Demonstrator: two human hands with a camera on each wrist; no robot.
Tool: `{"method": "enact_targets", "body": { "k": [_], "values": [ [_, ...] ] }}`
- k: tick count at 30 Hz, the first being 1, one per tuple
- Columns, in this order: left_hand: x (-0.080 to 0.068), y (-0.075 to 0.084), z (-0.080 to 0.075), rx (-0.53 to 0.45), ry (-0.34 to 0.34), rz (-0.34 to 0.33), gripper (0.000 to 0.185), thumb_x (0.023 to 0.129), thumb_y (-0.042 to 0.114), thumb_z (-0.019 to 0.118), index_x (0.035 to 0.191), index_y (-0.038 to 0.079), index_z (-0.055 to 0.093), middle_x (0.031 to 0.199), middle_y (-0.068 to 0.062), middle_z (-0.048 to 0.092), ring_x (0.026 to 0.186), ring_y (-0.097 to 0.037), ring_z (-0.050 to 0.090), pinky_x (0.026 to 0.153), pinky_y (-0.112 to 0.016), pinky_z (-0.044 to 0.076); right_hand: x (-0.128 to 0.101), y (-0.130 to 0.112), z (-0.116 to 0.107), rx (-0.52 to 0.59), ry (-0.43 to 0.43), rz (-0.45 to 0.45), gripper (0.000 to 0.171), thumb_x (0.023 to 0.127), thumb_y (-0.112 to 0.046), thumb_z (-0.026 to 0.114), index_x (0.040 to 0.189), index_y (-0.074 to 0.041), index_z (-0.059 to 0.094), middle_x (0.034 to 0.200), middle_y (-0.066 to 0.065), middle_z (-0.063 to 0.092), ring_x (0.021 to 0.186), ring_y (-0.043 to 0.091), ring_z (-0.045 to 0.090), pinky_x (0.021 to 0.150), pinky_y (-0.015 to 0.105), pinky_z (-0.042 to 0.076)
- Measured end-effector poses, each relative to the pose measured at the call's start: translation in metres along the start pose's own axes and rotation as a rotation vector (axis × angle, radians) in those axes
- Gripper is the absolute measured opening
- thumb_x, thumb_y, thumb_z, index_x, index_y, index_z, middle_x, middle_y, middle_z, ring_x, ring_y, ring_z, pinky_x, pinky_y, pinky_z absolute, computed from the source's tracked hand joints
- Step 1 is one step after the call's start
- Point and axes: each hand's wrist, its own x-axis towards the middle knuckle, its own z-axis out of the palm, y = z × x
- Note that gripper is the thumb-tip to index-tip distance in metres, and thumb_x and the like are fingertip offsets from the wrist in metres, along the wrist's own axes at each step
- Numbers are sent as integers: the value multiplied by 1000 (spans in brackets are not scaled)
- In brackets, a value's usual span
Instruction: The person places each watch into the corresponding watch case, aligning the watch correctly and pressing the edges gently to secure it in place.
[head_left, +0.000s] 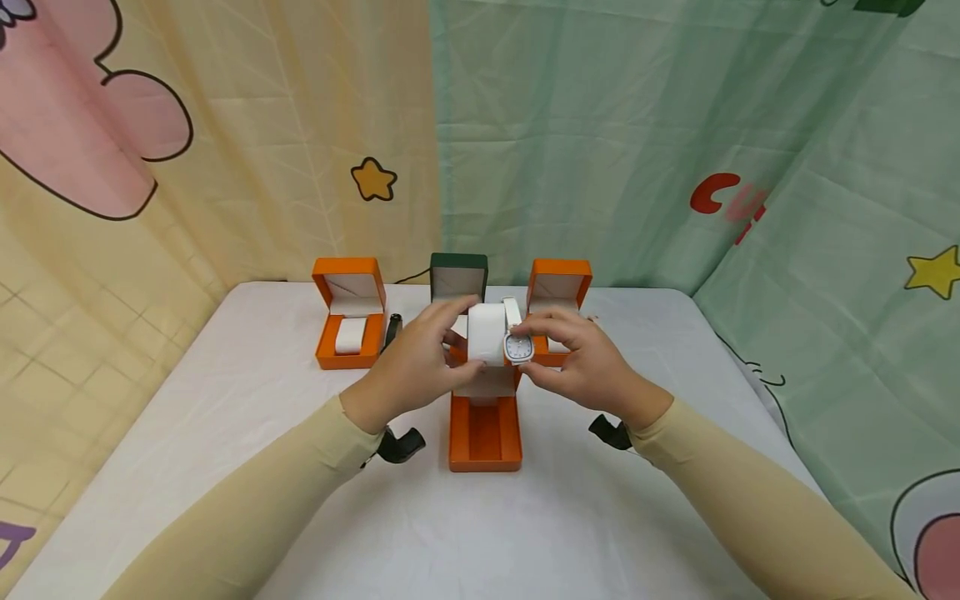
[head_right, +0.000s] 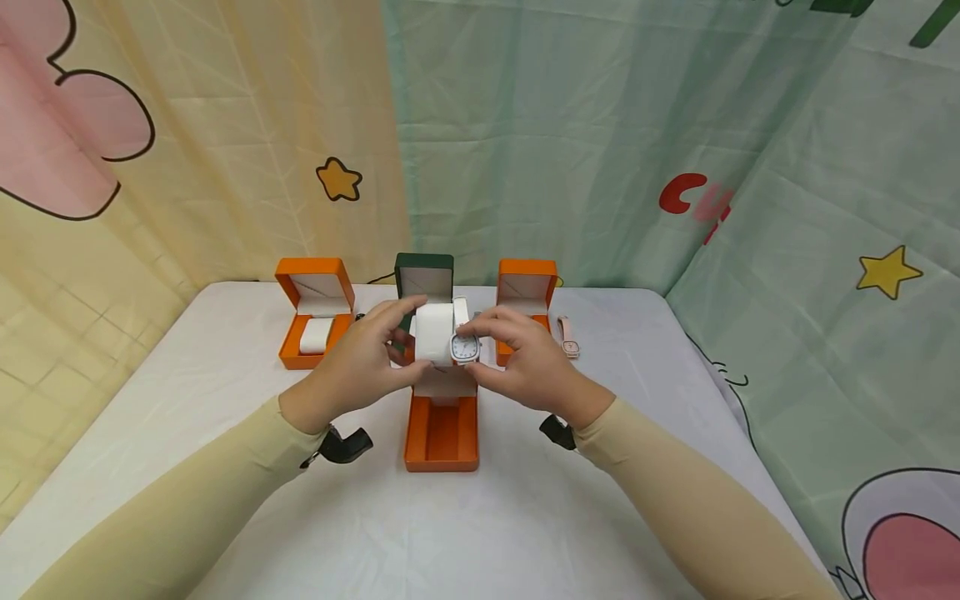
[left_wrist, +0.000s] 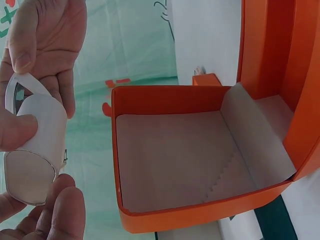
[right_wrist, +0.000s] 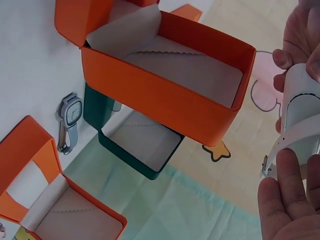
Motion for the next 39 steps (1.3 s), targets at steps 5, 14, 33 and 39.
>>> {"method": "enact_targets", "body": {
  "k": [5,14,33,39],
  "values": [
    [1,-1,0,-9,10,4,80,92,15,81,160,7,40,153,-13,50,106,-25,72,84,-37,65,1,1,1,-17,15,-15,38,88,0,81,125,-9,73,130,10,65,119,26,64,85,28,63],
    [0,-1,0,-11,6,6,80,92,14,81,160,7,40,154,-12,49,106,-25,72,85,-37,65,2,-1,2,-47,13,-4,38,90,-3,81,126,-10,73,132,8,65,119,25,65,92,30,61],
    [0,2,4,-44,38,48,79,90,12,82,158,3,42,153,-14,49,105,-24,72,84,-40,66,3,-5,4,-8,28,-14,40,89,-1,81,128,-8,72,131,8,65,113,22,70,94,31,59],
    [0,2,4,-41,58,47,80,90,12,83,158,5,42,153,-13,50,104,-22,72,83,-31,65,1,-4,6,20,25,-25,37,91,2,79,126,-6,71,132,11,64,111,24,71,94,29,61]
  ]
}}
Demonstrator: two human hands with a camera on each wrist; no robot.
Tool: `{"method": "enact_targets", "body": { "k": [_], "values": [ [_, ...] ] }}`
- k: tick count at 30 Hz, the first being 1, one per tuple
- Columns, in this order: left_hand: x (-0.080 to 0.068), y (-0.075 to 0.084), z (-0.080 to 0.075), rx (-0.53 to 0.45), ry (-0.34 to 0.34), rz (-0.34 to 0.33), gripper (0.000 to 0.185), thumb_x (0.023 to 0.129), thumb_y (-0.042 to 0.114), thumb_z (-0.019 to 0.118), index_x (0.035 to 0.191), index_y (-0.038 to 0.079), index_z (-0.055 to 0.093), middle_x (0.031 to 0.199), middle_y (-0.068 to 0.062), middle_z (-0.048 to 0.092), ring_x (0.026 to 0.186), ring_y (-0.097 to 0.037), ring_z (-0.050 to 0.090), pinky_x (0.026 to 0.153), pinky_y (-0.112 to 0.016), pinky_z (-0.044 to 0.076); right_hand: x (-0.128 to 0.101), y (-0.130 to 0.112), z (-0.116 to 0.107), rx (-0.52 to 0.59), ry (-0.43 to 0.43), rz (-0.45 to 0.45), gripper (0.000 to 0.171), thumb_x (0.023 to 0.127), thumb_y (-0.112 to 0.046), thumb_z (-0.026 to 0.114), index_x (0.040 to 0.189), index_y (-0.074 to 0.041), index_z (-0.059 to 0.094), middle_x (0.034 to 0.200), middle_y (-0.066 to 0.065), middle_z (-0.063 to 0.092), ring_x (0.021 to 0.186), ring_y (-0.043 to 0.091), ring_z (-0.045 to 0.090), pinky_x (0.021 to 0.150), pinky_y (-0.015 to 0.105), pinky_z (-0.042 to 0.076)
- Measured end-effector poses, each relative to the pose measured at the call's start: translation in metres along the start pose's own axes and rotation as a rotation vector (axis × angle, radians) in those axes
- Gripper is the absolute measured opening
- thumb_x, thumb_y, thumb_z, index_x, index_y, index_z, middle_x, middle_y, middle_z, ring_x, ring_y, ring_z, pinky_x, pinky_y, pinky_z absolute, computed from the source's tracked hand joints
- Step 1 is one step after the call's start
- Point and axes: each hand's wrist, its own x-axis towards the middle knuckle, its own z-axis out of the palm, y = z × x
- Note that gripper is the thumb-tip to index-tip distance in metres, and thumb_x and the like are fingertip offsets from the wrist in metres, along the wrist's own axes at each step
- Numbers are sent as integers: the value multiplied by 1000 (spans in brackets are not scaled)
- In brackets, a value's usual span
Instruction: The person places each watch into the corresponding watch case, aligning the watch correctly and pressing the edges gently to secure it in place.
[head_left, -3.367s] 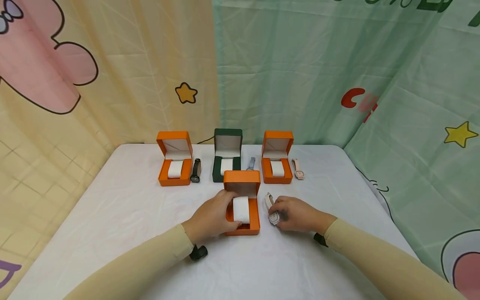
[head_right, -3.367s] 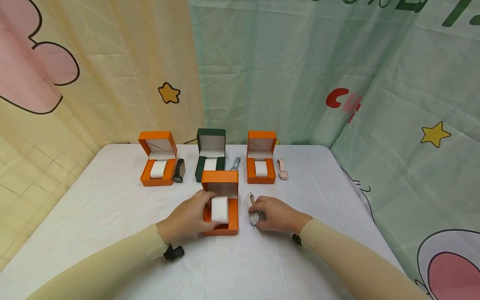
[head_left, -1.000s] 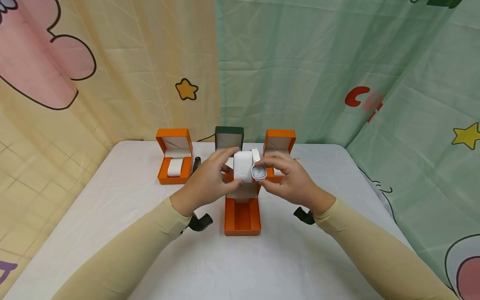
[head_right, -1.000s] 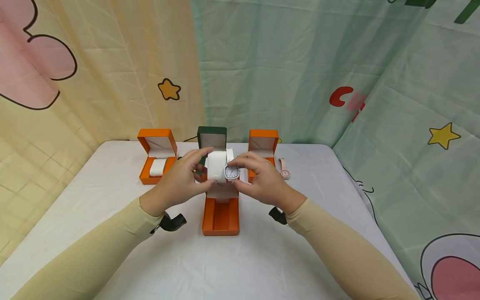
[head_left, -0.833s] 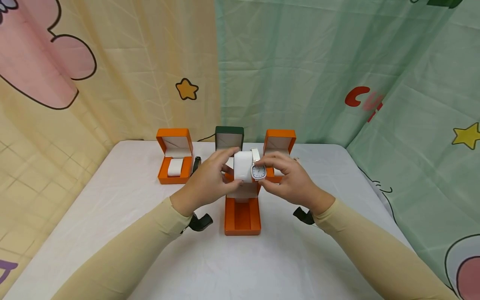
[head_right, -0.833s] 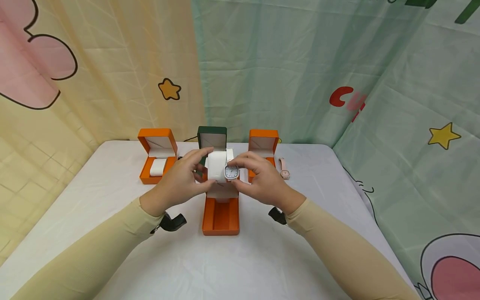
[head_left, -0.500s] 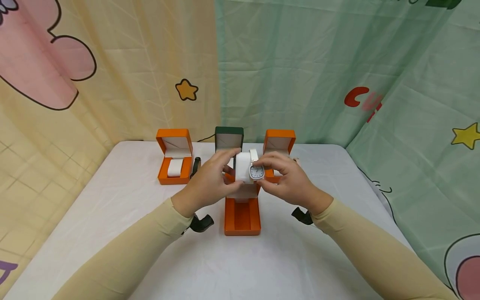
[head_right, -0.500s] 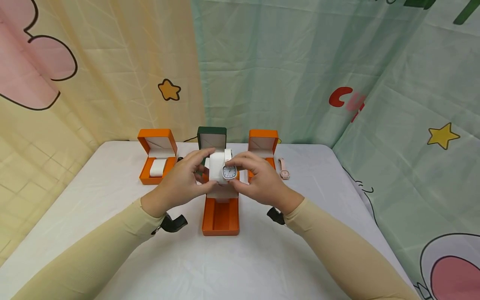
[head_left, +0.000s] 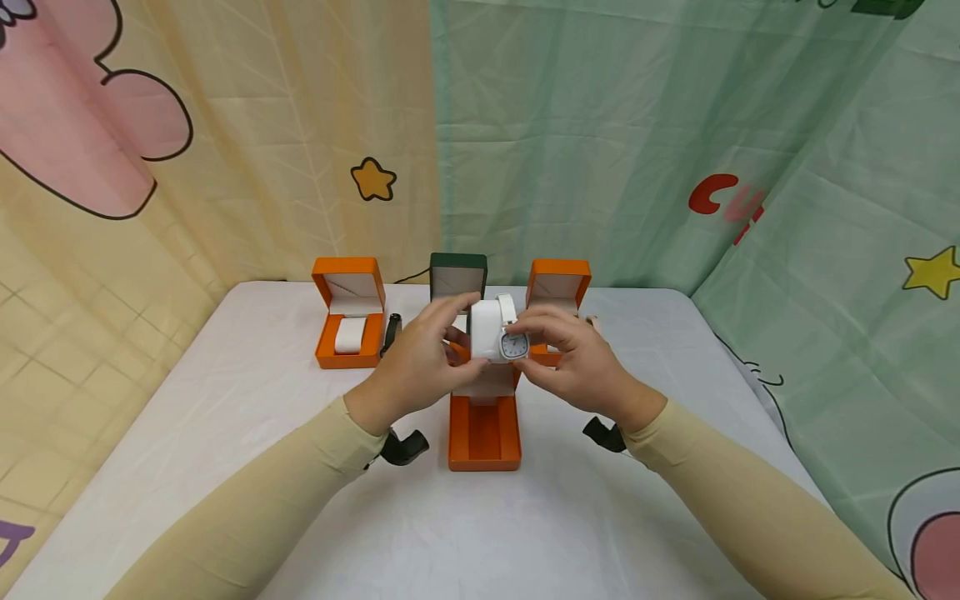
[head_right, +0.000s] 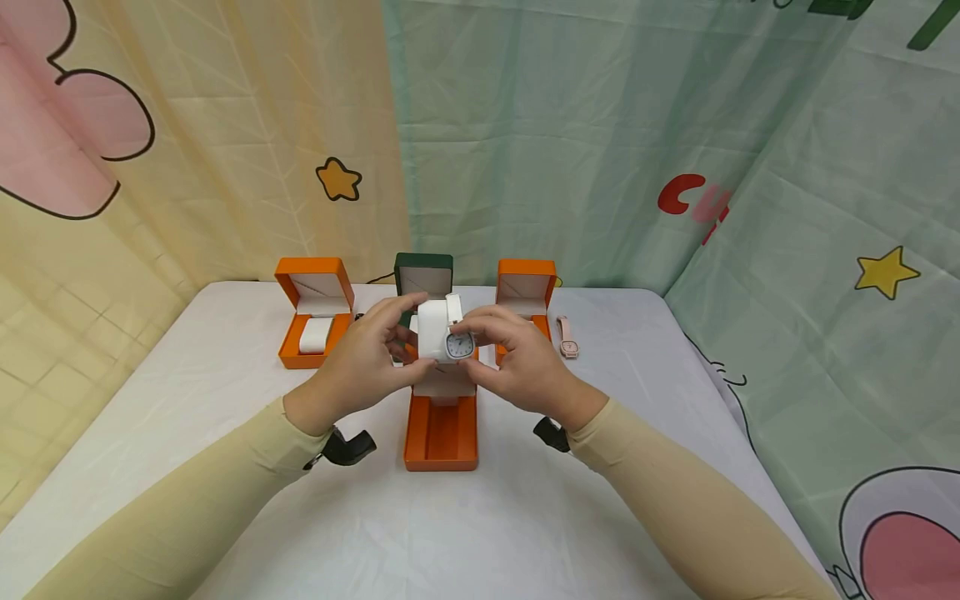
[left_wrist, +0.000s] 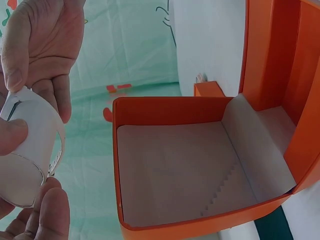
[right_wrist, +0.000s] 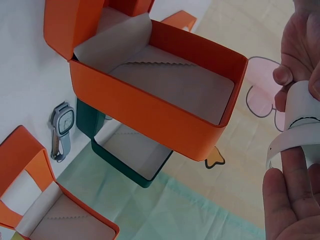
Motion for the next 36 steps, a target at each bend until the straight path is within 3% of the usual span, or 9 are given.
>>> {"method": "enact_targets", "body": {
  "k": [7,15,24,36],
  "values": [
    [0,-1,0,-6,5,-1,80,89,12,84,158,6,42,153,-13,50,104,-22,72,82,-28,65,-1,0,1,36,-3,8,42,91,5,77,131,-3,69,136,14,63,111,28,74,92,40,64],
    [-1,-2,0,-5,10,10,81,89,11,84,157,5,42,152,-13,50,103,-22,72,83,-29,65,0,-5,0,81,-43,108,66,94,2,75,155,-3,48,148,17,59,122,35,70,94,38,62],
    [-1,-1,0,-18,22,21,80,88,9,85,156,2,43,150,-14,51,102,-22,72,82,-28,65,0,-4,0,73,-46,86,70,93,2,76,157,-2,47,150,17,59,130,32,66,97,40,61],
    [-2,0,1,-20,46,40,80,87,9,85,155,3,44,148,-14,53,102,-22,72,83,-28,64,-2,-6,1,98,-45,138,72,93,5,75,158,-3,45,151,19,58,119,34,73,93,39,62]
  ]
}}
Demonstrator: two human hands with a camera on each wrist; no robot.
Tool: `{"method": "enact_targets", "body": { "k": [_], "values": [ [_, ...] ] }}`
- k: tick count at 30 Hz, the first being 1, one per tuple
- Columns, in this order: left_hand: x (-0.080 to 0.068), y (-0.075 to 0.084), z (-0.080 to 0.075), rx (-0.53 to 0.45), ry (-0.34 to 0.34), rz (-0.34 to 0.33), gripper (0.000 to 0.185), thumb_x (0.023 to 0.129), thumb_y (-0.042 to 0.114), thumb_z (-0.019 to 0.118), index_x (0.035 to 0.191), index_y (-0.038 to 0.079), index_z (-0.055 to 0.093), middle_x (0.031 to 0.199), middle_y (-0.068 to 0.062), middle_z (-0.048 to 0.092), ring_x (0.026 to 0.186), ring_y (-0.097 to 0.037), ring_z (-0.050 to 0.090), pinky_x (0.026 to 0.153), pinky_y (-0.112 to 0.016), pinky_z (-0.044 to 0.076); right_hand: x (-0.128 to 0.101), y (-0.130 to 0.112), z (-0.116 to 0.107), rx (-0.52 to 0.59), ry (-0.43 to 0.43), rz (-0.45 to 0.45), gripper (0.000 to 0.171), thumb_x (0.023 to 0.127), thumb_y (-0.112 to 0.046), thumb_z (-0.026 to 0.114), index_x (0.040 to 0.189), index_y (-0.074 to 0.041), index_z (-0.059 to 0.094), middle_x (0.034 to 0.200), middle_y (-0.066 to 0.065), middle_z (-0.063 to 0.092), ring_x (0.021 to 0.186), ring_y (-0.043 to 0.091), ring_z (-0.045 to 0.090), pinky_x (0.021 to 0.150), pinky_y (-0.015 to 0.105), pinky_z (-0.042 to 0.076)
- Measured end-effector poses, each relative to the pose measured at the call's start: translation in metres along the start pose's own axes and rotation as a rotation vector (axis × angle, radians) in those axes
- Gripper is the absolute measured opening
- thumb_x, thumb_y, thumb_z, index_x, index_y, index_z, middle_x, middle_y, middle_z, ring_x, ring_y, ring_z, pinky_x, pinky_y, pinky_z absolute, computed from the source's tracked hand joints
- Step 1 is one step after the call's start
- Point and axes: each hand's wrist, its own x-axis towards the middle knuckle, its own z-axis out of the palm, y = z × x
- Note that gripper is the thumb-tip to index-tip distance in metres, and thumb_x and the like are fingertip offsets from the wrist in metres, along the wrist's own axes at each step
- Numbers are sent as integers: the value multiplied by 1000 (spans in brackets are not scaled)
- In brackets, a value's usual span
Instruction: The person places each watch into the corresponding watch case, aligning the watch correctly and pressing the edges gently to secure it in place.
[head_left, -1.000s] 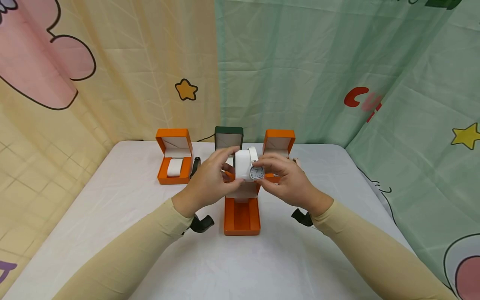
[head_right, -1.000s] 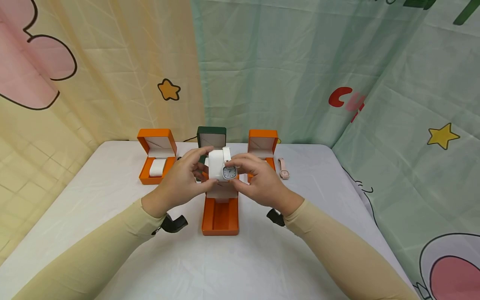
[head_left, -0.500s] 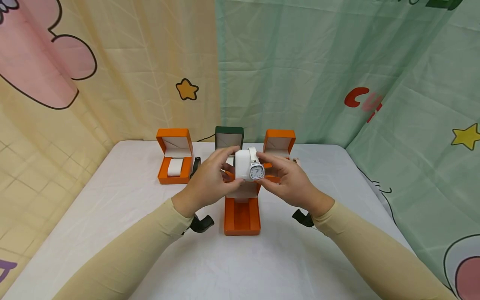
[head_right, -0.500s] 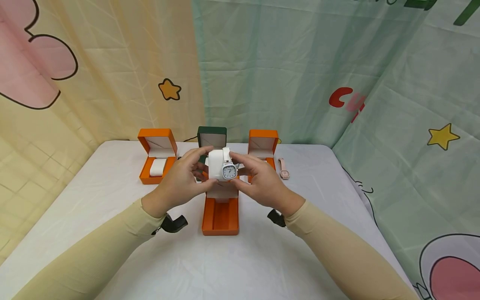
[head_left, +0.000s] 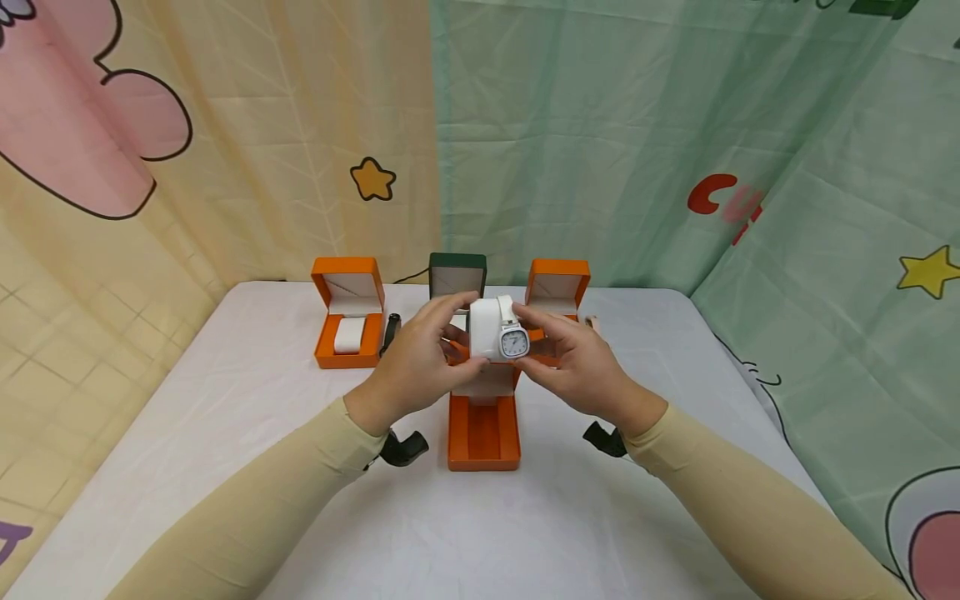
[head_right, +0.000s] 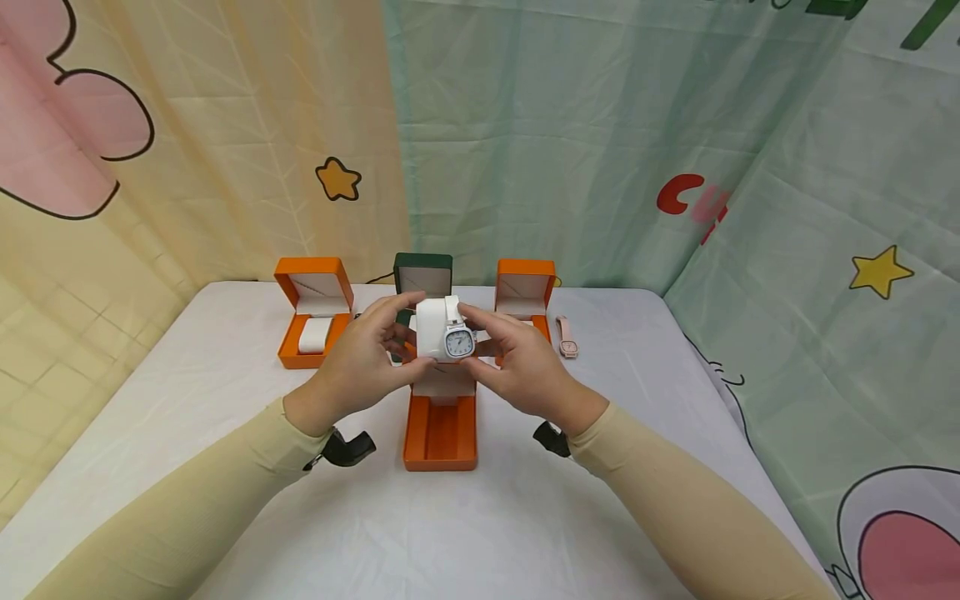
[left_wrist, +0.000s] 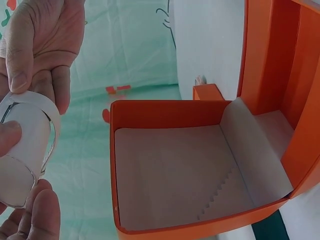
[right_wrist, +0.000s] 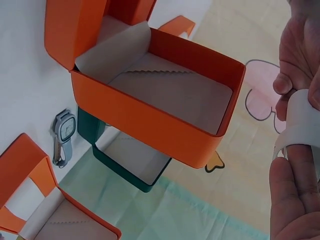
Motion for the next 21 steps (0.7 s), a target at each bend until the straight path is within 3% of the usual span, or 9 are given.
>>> {"method": "enact_targets", "body": {
  "k": [6,8,11,14,15,16,20,21],
  "values": [
    [0,1,1,-6,11,6,79,87,8,86,154,1,45,145,-15,54,101,-22,72,83,-28,64,-2,-2,2,-32,24,15,72,93,4,75,158,-4,45,148,19,61,115,32,75,93,47,62],
    [1,1,1,-6,13,9,79,87,8,86,154,1,46,144,-15,54,101,-22,73,83,-28,64,-3,-2,3,-46,36,20,72,93,4,75,158,-4,45,145,19,63,112,31,76,105,50,57],
    [1,0,2,-10,16,10,78,86,7,86,153,1,46,143,-15,54,101,-22,73,83,-28,64,-3,-2,6,-55,48,27,72,94,3,75,158,-5,45,143,19,65,111,30,77,106,55,55],
    [2,0,2,-19,15,10,78,86,7,86,153,2,46,142,-15,54,100,-22,73,83,-28,64,-3,-2,8,-56,57,26,72,94,3,75,158,-5,45,144,19,64,111,31,77,102,49,58],
    [2,0,2,-22,13,10,78,87,7,85,154,3,46,143,-15,54,100,-22,73,83,-28,64,-3,-1,8,-56,57,24,72,93,3,76,159,-5,45,144,19,63,112,31,77,93,50,61],
    [2,0,2,-23,10,11,78,87,8,85,154,3,45,143,-15,54,101,-22,73,84,-28,64,-3,-1,8,-61,58,18,72,94,3,75,158,-4,45,144,19,63,112,31,76,92,48,62],
    [2,-3,0,-26,-12,8,78,87,8,86,154,5,45,147,-14,53,101,-21,73,85,-28,64,-4,-1,8,-105,64,-9,72,92,0,78,157,-4,47,140,17,65,113,28,76,98,50,61],
    [2,-3,0,-27,-17,8,79,87,8,86,155,5,45,147,-14,53,101,-21,73,85,-28,64,-4,-1,7,-127,71,-18,72,92,-2,79,157,-5,48,140,16,65,114,28,76,108,52,55]
  ]
}}
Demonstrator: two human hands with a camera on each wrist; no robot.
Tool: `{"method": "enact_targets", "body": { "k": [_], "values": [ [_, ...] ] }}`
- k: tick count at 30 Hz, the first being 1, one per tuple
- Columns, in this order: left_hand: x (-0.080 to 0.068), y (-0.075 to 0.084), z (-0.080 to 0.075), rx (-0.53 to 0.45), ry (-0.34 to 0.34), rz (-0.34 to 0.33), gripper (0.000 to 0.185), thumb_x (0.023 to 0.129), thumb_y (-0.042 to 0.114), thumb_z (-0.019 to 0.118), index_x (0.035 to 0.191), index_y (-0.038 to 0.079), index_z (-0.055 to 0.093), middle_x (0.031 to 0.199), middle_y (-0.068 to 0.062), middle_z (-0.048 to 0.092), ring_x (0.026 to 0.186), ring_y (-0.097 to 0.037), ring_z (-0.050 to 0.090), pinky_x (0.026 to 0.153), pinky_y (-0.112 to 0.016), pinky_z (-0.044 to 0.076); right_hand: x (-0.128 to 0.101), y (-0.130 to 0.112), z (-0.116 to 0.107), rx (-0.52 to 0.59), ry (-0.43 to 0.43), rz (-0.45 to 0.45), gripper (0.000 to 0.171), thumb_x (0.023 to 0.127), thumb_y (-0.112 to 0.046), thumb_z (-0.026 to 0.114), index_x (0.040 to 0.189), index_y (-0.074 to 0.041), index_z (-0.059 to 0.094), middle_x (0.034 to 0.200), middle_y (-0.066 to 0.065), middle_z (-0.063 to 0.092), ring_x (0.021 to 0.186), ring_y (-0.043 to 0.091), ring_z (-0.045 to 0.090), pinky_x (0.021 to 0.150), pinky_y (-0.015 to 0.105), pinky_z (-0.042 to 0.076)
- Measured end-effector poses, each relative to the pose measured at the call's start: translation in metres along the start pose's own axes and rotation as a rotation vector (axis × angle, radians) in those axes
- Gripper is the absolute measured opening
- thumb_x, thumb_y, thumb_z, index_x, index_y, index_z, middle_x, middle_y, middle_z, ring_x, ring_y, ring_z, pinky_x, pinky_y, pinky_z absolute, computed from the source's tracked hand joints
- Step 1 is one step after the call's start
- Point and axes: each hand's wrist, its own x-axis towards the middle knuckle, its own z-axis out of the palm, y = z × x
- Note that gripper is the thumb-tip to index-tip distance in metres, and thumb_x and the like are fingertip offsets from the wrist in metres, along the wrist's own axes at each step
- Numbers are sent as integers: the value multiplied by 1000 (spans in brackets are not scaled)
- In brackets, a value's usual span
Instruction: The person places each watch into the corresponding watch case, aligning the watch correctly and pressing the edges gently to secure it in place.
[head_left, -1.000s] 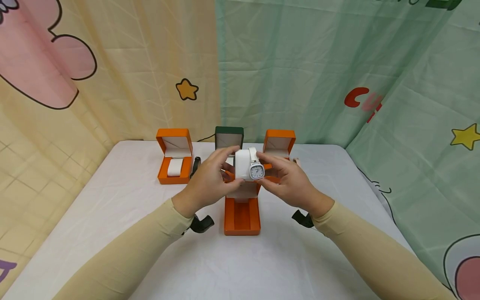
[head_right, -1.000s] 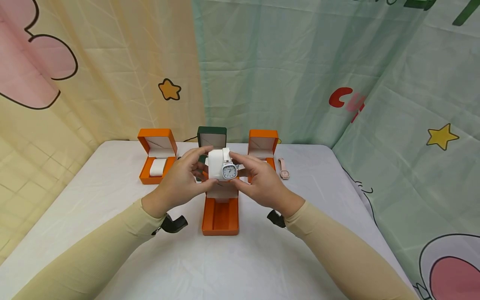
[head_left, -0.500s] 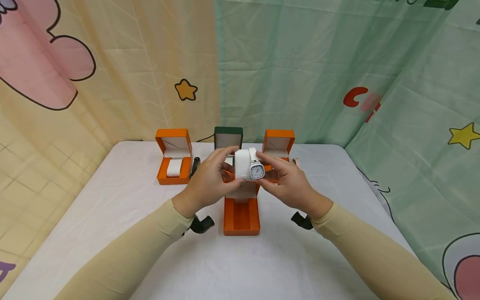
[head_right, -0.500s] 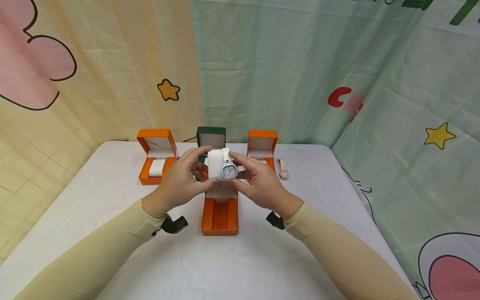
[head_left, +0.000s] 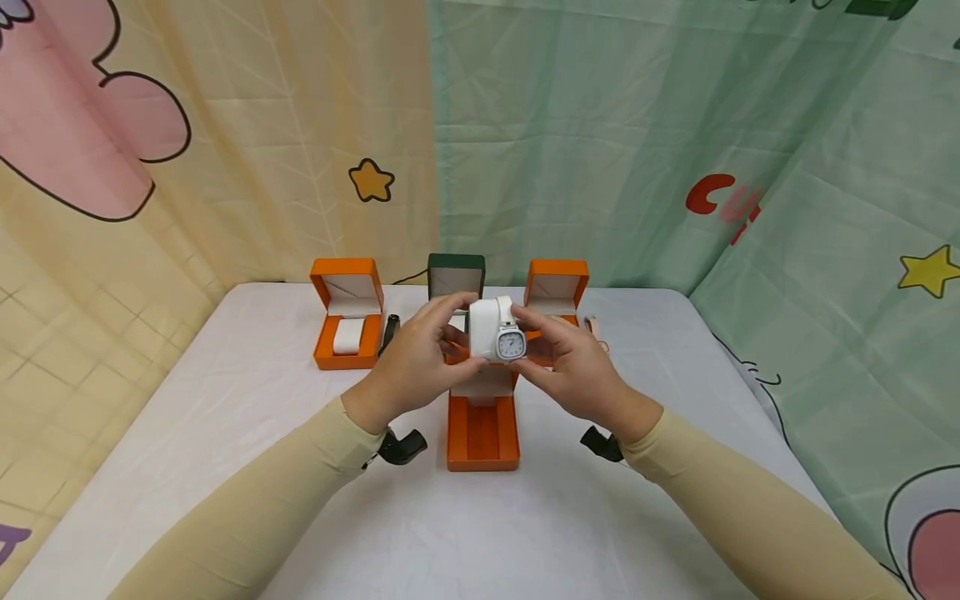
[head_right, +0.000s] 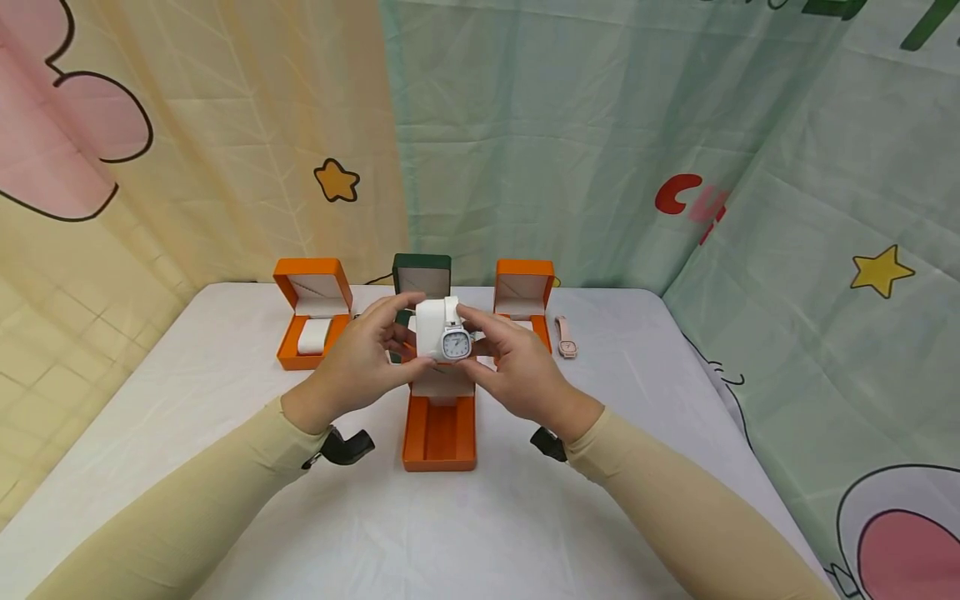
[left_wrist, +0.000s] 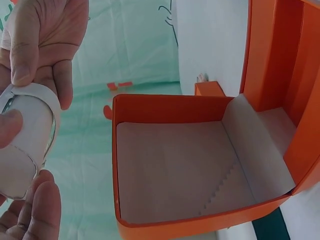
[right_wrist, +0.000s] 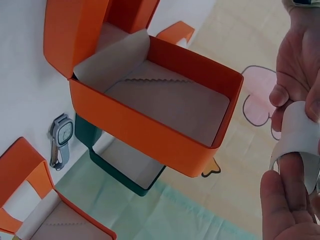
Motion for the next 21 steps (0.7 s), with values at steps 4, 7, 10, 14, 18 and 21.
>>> {"method": "enact_targets", "body": {
  "k": [4,7,10,14,18,21],
  "values": [
    [0,-1,-2,-9,-14,7,80,87,8,87,155,5,45,148,-13,53,101,-21,72,85,-28,64,1,2,-3,-60,14,-26,74,88,-6,84,155,-7,51,142,13,62,118,28,74,121,68,28],
    [0,-1,-3,-10,-22,15,81,86,8,87,155,5,45,149,-12,53,101,-21,72,85,-27,64,4,4,-5,-54,-10,-33,79,87,-6,86,157,-8,48,149,13,57,122,29,71,122,56,37],
    [-1,-1,-4,-9,-31,17,82,86,8,87,156,5,44,150,-12,52,101,-20,72,85,-27,64,6,4,-8,1,-62,-24,84,87,-5,85,160,-7,43,155,12,52,126,30,69,101,44,60],
    [-1,-1,-4,-20,-41,14,82,86,7,87,156,4,44,150,-11,52,102,-20,72,86,-27,64,9,6,-11,85,-127,1,89,88,-3,83,164,-7,36,156,14,49,127,31,68,98,39,60],
    [-2,-1,-4,-33,-52,11,82,86,7,87,156,5,44,149,-12,52,102,-20,72,86,-28,64,9,8,-14,128,-173,18,91,88,0,82,165,-8,34,156,14,45,127,32,68,100,38,59],
    [-2,-1,-4,-29,-57,11,81,87,8,87,156,6,44,148,-11,52,102,-20,73,85,-28,64,10,8,-15,126,-192,30,91,88,1,82,164,-9,34,155,14,44,126,32,69,97,37,61]
  ]
}}
